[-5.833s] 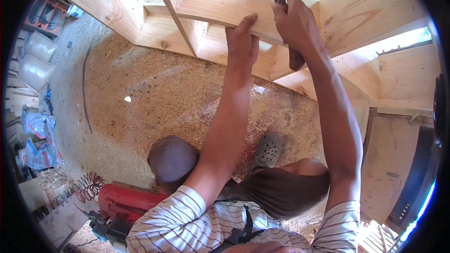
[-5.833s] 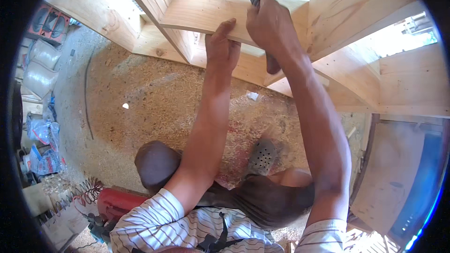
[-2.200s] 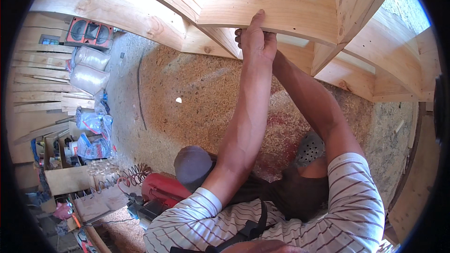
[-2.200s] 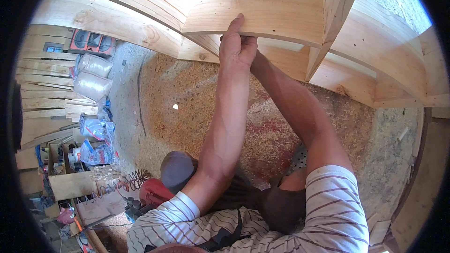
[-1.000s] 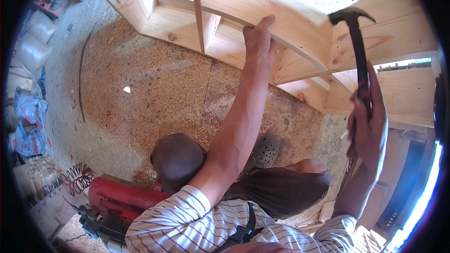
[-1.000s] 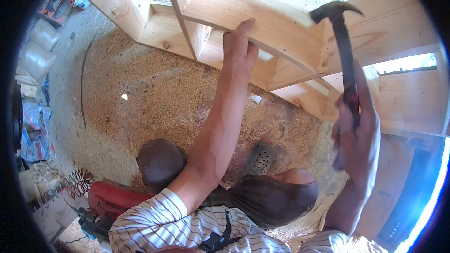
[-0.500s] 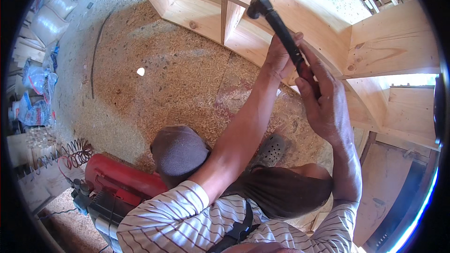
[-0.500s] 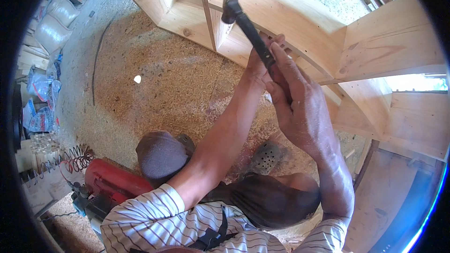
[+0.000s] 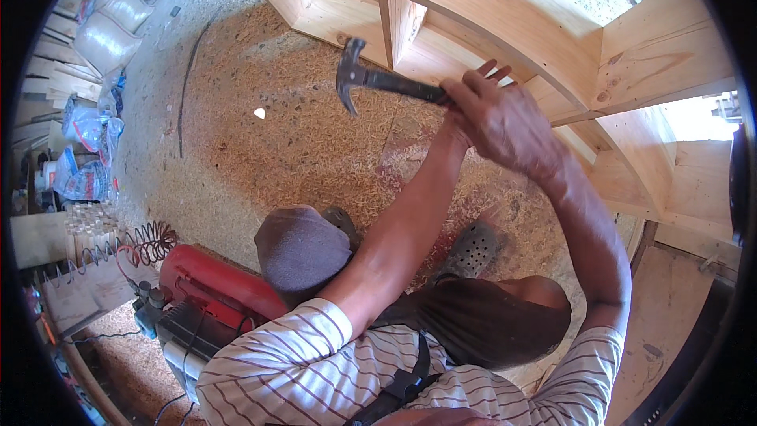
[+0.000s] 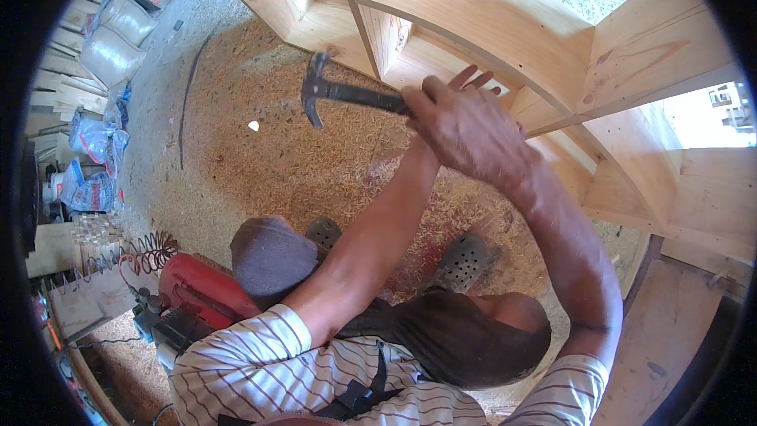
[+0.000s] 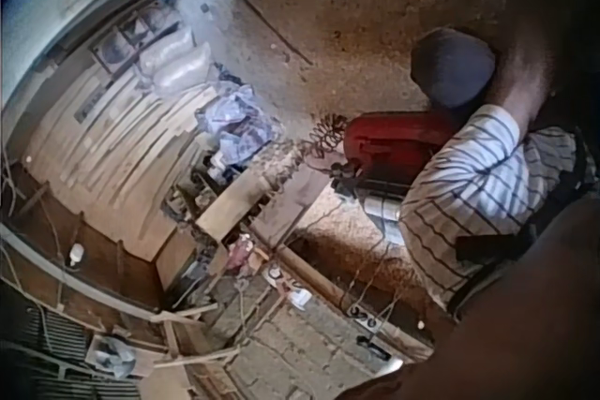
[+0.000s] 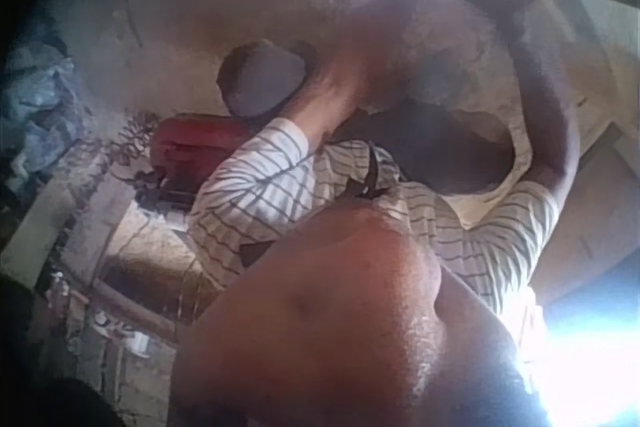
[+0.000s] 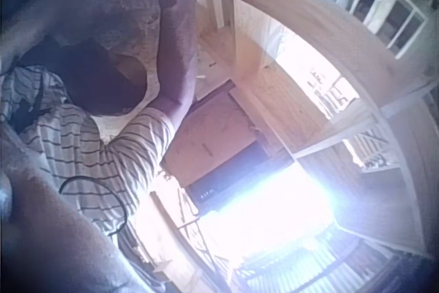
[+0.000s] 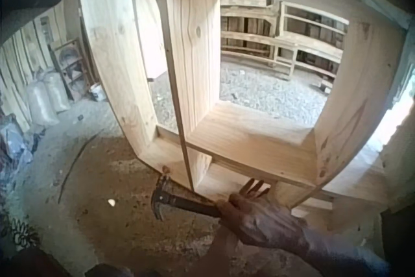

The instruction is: Applying glue and hammering a wooden board into a larger shelf frame.

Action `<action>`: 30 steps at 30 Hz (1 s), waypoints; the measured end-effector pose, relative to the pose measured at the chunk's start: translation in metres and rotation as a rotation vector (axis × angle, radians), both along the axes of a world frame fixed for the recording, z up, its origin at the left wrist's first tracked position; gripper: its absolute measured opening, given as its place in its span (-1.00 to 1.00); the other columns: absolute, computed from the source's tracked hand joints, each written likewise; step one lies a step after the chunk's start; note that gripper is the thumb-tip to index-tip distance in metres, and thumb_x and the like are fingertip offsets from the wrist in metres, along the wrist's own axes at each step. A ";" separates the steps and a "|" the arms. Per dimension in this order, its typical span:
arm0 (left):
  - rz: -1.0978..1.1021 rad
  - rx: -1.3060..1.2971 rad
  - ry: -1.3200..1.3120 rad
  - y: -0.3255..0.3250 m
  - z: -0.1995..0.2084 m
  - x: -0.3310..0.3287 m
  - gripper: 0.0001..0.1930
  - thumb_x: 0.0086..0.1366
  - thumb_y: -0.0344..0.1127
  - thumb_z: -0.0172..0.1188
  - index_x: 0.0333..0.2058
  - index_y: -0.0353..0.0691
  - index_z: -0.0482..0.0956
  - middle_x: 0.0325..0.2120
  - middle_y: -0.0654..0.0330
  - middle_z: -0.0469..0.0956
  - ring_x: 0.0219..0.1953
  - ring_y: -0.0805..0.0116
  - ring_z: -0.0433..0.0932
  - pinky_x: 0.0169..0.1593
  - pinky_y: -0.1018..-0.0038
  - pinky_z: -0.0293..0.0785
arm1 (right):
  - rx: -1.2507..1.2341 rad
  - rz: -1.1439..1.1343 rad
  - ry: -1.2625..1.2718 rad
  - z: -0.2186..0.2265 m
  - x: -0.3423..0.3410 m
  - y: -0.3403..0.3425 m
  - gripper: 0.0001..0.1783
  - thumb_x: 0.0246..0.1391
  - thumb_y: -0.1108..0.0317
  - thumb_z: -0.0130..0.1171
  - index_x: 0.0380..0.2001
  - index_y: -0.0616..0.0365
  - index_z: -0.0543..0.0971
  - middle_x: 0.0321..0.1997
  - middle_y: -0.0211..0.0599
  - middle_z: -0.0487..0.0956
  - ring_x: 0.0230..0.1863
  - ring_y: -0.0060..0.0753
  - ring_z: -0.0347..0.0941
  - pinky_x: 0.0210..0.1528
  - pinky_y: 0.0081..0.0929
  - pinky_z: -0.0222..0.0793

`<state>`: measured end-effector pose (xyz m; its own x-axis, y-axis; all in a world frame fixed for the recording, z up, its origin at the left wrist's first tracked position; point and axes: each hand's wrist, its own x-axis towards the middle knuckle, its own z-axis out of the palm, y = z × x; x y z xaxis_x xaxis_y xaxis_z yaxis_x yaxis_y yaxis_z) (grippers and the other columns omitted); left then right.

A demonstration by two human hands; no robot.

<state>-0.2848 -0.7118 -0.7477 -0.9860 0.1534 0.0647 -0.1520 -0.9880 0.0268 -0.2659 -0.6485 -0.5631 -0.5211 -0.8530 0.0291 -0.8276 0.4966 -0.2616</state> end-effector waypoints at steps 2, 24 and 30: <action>0.096 -0.428 0.045 0.013 0.001 -0.003 -0.39 0.46 0.06 -0.03 0.34 -0.11 0.13 0.26 0.08 0.28 0.31 0.22 0.28 0.31 0.28 0.34 | -0.029 -0.129 0.032 -0.007 -0.029 -0.003 -0.71 0.16 0.31 0.22 -0.09 0.17 0.50 -0.29 -0.14 0.53 -0.32 0.02 0.57 -0.33 -0.12 0.46; 0.208 -0.219 -0.200 -0.002 -0.011 -0.005 -0.59 0.44 -0.12 0.06 0.14 -0.19 0.36 0.05 0.16 0.46 0.04 0.29 0.49 0.10 0.32 0.49 | -0.260 0.017 -0.116 0.001 -0.008 -0.013 -0.69 0.19 0.34 0.19 -0.05 0.28 0.55 -0.26 -0.02 0.62 -0.25 0.09 0.57 -0.21 -0.13 0.46; 0.601 -0.429 -0.765 -0.080 -0.016 -0.024 -0.70 0.42 -0.21 0.06 0.00 -0.26 0.43 -0.14 0.13 0.50 -0.16 0.28 0.53 -0.14 0.42 0.49 | -0.426 -0.157 -0.332 -0.007 0.018 0.027 -0.62 0.26 0.35 0.08 0.09 0.32 0.43 -0.34 0.12 0.58 -0.29 0.24 0.52 -0.25 -0.01 0.39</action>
